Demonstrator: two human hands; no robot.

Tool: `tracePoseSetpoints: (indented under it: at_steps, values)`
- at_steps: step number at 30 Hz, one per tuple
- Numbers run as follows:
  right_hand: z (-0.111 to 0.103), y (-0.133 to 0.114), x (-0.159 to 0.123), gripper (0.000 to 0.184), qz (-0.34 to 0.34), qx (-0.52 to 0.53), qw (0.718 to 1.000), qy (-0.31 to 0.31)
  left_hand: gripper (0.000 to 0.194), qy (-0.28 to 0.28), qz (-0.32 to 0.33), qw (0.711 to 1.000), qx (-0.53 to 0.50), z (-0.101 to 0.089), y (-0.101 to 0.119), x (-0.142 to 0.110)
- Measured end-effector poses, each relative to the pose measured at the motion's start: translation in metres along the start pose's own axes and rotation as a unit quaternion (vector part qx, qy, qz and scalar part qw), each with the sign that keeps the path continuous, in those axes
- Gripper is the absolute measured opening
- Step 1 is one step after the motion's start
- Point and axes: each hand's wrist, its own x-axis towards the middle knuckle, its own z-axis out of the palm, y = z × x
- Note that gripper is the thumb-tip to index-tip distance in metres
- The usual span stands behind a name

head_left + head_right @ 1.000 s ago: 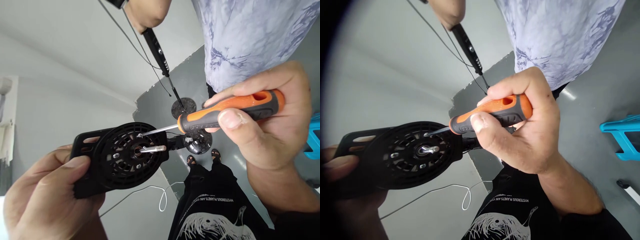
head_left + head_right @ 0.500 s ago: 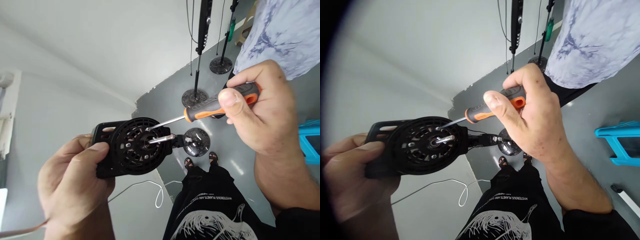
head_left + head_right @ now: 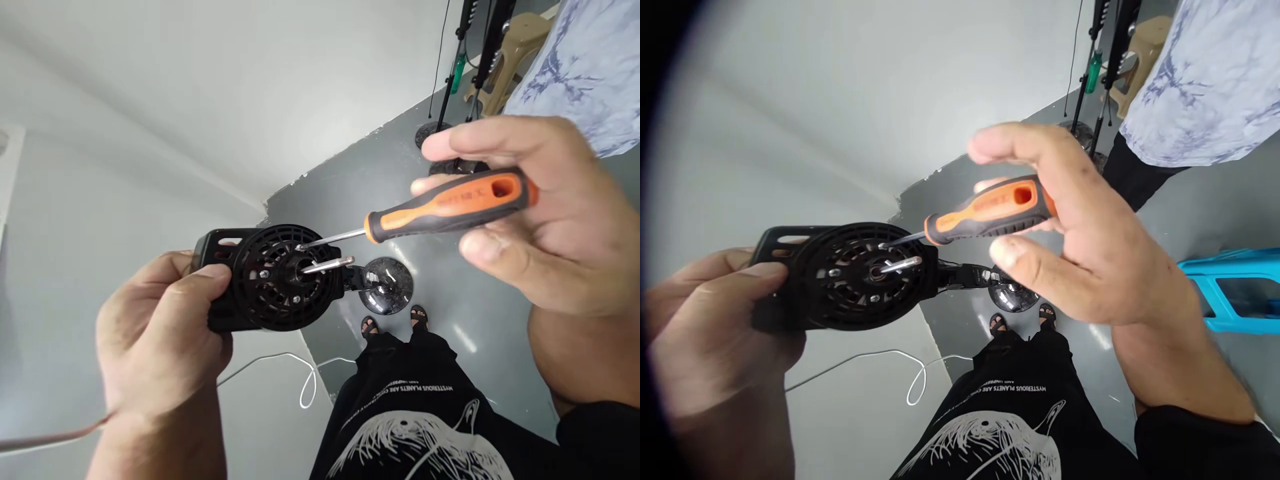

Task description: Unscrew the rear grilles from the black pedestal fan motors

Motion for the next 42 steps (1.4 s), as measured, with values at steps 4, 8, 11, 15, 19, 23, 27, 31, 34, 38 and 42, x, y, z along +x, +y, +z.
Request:
tracePoseSetpoints:
  at_steps: [4,8,11,15,19,23,27,31,34,38,42]
  values:
    - [0.0,0.001,0.004,0.014,0.014,-0.063,0.993,0.099,0.02,-0.005,0.003,1.0,0.015,0.0,0.003,-0.004]
    - [-0.001,0.009,0.001,0.031,0.04,-0.057,0.997,0.045,0.021,0.013,-0.015,1.0,0.022,-0.001,0.004,-0.003]
    - [-0.002,0.012,0.0,0.044,-0.019,0.032,0.999,0.016,0.02,0.001,0.002,1.0,0.012,-0.002,0.003,-0.003]
    - [-0.001,0.015,0.0,0.02,-0.001,-0.024,0.994,0.11,0.019,-0.006,0.009,1.0,0.015,-0.001,0.004,-0.005]
    - [0.002,0.012,-0.003,0.044,0.002,0.033,0.999,0.0,0.02,0.011,-0.006,1.0,0.017,0.002,0.004,-0.003]
    - [0.011,0.013,-0.003,0.014,-0.014,0.007,0.99,0.138,0.018,-0.006,0.014,1.0,0.025,0.003,0.006,-0.002]
    - [0.007,0.016,-0.004,0.029,0.02,0.007,0.998,0.06,0.018,-0.001,0.008,1.0,0.029,0.003,0.007,-0.003]
    - [0.01,0.018,-0.004,0.029,-0.01,0.102,0.994,0.045,0.019,-0.007,0.017,0.999,0.037,0.003,0.007,-0.003]
    - [0.021,0.023,-0.001,0.025,0.019,0.007,0.979,0.201,0.02,-0.009,0.016,0.998,0.055,0.002,0.006,-0.001]
    - [0.021,0.023,-0.003,0.053,-0.005,0.028,0.991,0.13,0.017,-0.005,0.014,0.999,0.044,0.002,0.004,0.001]
    - [0.022,0.021,-0.006,0.043,-0.054,0.129,0.987,0.075,0.018,0.001,0.02,0.999,0.049,0.003,0.004,0.001]
